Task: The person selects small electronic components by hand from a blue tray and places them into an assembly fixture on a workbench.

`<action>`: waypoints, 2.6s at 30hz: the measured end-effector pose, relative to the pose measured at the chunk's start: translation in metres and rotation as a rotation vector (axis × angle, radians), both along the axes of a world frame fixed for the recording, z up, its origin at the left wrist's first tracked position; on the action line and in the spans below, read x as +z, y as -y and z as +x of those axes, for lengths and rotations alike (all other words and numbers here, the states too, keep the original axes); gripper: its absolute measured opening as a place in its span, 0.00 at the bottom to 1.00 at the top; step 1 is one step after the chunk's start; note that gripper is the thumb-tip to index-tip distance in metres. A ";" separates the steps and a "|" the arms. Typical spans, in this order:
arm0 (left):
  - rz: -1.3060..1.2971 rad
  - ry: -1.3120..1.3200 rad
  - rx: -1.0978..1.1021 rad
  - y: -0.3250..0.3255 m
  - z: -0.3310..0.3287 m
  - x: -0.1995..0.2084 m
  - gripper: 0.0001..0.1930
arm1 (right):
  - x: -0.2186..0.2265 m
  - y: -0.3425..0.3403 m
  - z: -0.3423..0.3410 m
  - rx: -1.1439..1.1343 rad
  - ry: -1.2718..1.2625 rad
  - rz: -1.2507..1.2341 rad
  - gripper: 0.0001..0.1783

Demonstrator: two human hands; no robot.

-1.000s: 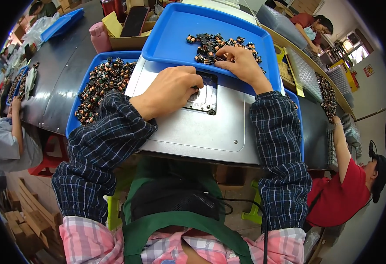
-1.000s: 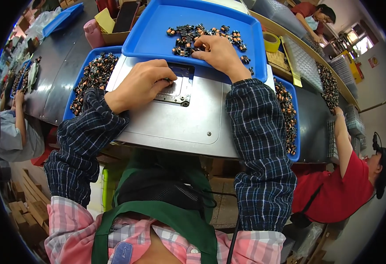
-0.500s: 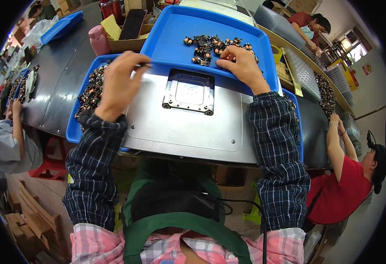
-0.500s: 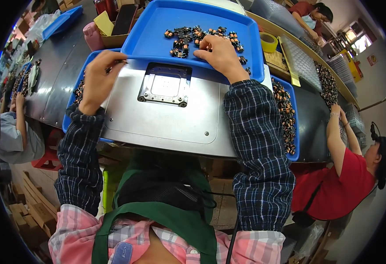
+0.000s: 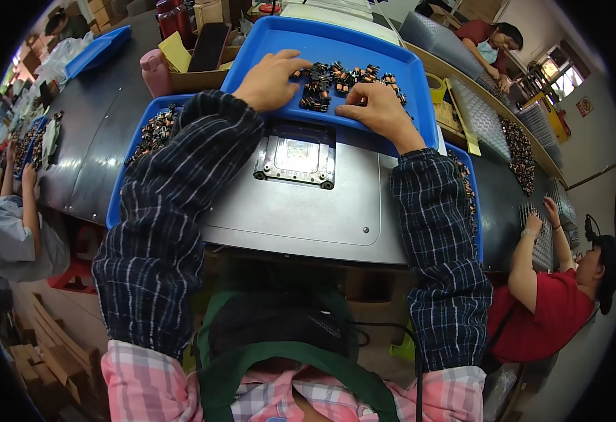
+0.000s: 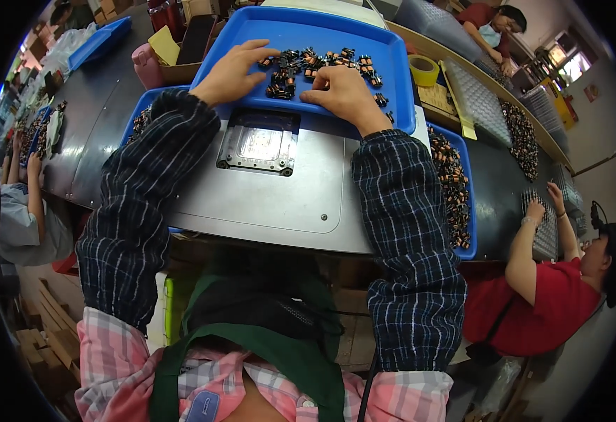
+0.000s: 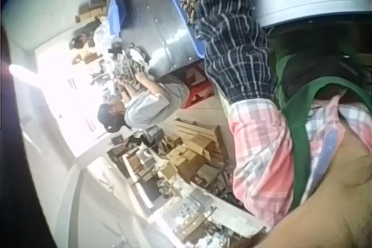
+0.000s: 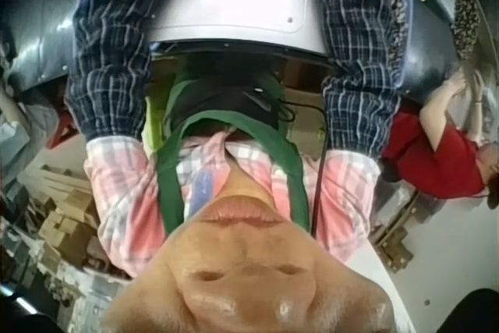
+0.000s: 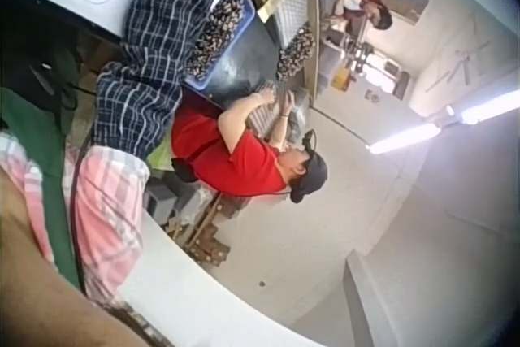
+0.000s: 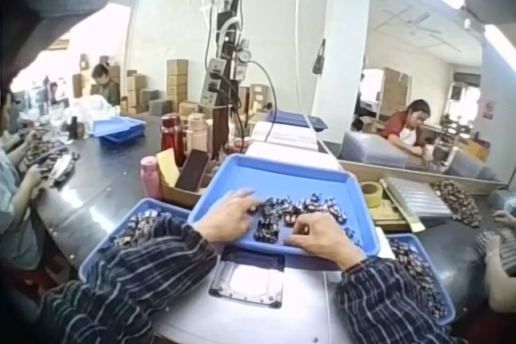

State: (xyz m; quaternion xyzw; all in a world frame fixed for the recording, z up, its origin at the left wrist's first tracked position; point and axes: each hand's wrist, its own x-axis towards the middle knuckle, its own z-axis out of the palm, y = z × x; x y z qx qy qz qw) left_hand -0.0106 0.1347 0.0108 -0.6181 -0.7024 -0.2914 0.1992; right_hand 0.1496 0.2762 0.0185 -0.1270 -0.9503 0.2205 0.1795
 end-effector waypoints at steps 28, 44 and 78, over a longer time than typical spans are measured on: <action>0.204 1.097 -0.266 0.068 0.036 0.003 0.12 | -0.002 0.079 0.013 0.287 -0.219 -0.188 0.10; 0.002 0.856 -0.158 0.070 0.051 0.001 0.10 | -0.005 0.061 0.007 0.365 -0.208 -0.451 0.05; 0.115 0.207 0.297 0.127 0.018 -0.001 0.08 | 0.004 -0.006 0.013 -0.040 -0.220 -0.123 0.09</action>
